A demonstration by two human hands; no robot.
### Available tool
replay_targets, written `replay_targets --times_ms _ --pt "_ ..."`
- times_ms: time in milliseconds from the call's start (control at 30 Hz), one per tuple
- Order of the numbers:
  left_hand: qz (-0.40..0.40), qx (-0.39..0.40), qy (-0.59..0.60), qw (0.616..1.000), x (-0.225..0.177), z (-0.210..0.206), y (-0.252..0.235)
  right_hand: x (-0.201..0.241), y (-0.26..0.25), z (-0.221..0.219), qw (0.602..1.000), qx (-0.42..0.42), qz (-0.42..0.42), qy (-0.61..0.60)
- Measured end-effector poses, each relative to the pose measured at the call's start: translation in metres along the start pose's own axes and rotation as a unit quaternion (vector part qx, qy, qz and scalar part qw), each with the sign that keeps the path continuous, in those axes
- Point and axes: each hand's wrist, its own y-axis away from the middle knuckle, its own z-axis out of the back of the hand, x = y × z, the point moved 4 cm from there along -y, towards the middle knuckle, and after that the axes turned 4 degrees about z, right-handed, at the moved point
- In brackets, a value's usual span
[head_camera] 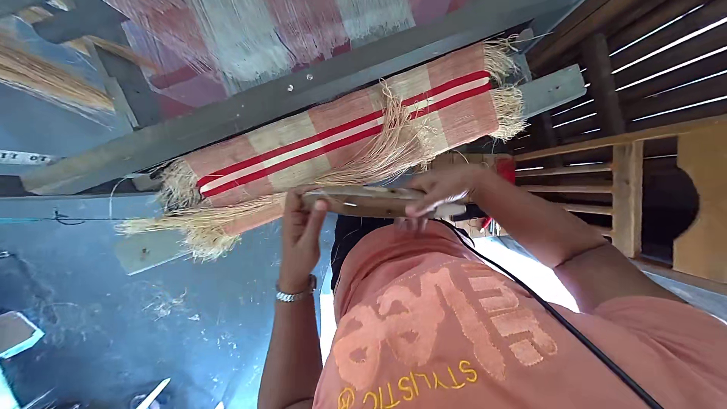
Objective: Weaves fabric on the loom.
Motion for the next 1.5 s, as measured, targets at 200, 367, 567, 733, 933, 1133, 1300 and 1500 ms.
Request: replay_targets --times_ms 200,367,567,733,933,1133,1300,1500 --pt "-0.041 0.053 -0.356 0.932 0.037 -0.016 -0.002 -0.057 0.023 0.003 0.988 -0.045 -0.117 0.086" --pt "-0.010 0.236 -0.296 0.926 0.046 -0.074 0.010 -0.085 0.025 0.007 0.977 -0.164 -0.135 0.015" --pt "0.003 0.243 -0.318 0.917 0.046 -0.078 0.020 -0.082 0.033 0.007 0.980 -0.171 -0.102 0.020" --pt "0.246 0.151 -0.573 0.767 0.167 0.108 0.089 -0.067 0.097 0.028 0.989 -0.131 -0.067 0.019" --pt "0.477 -0.166 -0.541 0.672 0.164 0.228 0.163 -0.069 0.142 0.072 0.927 -0.373 0.006 -0.044" --pt "0.213 -0.184 -0.514 0.810 0.119 0.102 0.087 -0.080 0.112 0.122 0.813 -0.569 0.058 -0.113" --pt "-0.007 -0.134 -0.503 0.854 0.096 0.008 0.024 -0.095 0.077 0.164 0.797 -0.603 0.012 0.012" --pt "-0.061 -0.127 -0.354 0.925 0.060 -0.010 -0.015 -0.054 0.084 0.107 0.832 -0.522 -0.012 0.186"
